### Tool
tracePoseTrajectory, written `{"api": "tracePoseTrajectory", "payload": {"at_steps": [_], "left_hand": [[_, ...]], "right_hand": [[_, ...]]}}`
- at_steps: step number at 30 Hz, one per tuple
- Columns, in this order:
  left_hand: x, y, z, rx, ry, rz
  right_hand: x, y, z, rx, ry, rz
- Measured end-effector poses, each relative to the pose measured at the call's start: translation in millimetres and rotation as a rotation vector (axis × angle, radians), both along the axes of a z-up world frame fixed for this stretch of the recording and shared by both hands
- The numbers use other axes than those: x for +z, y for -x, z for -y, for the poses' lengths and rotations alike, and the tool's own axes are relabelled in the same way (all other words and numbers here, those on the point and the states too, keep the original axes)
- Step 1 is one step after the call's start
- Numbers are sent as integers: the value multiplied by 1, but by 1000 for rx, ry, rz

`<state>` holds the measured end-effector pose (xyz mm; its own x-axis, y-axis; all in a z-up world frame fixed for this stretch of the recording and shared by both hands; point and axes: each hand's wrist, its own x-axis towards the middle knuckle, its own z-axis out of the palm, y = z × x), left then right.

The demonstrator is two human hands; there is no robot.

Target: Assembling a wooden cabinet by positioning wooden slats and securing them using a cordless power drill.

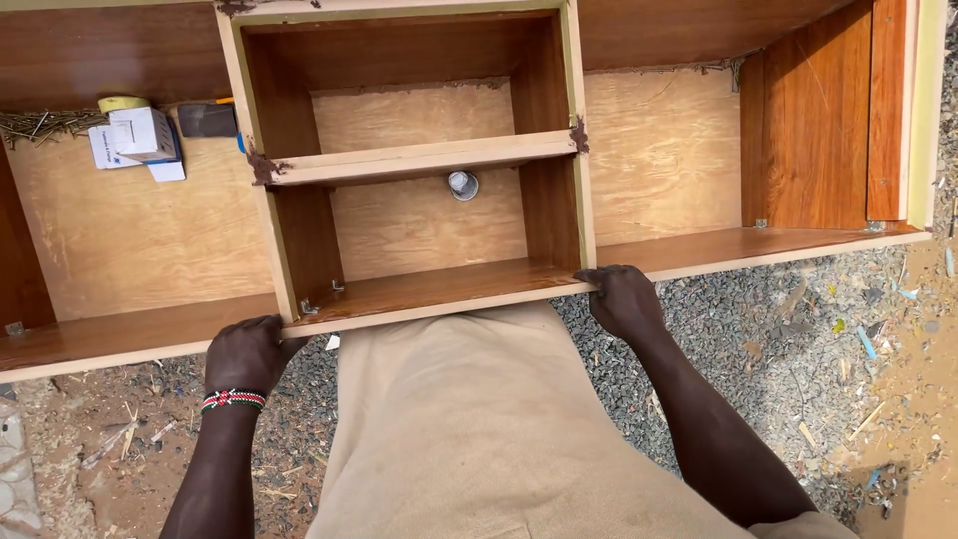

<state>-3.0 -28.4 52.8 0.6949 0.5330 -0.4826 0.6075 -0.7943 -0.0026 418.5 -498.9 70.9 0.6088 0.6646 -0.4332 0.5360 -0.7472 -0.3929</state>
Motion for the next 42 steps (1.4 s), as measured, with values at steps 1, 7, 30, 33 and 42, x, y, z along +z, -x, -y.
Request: {"api": "tracePoseTrajectory", "payload": {"at_steps": [1, 7, 30, 33, 42], "left_hand": [[-12, 1, 1, 13, -4, -1], [9, 16, 48, 217, 15, 154], [10, 338, 67, 1194, 547, 662], [26, 402, 26, 1181, 597, 751], [33, 527, -104, 1136, 419, 1287]], "right_hand": [[-3, -5, 3, 13, -4, -1], [-16, -15, 5, 42, 119, -136], [129, 316, -405, 652, 206, -289], [170, 424, -461, 584, 139, -501], [161, 590, -570, 756, -13, -556]]}}
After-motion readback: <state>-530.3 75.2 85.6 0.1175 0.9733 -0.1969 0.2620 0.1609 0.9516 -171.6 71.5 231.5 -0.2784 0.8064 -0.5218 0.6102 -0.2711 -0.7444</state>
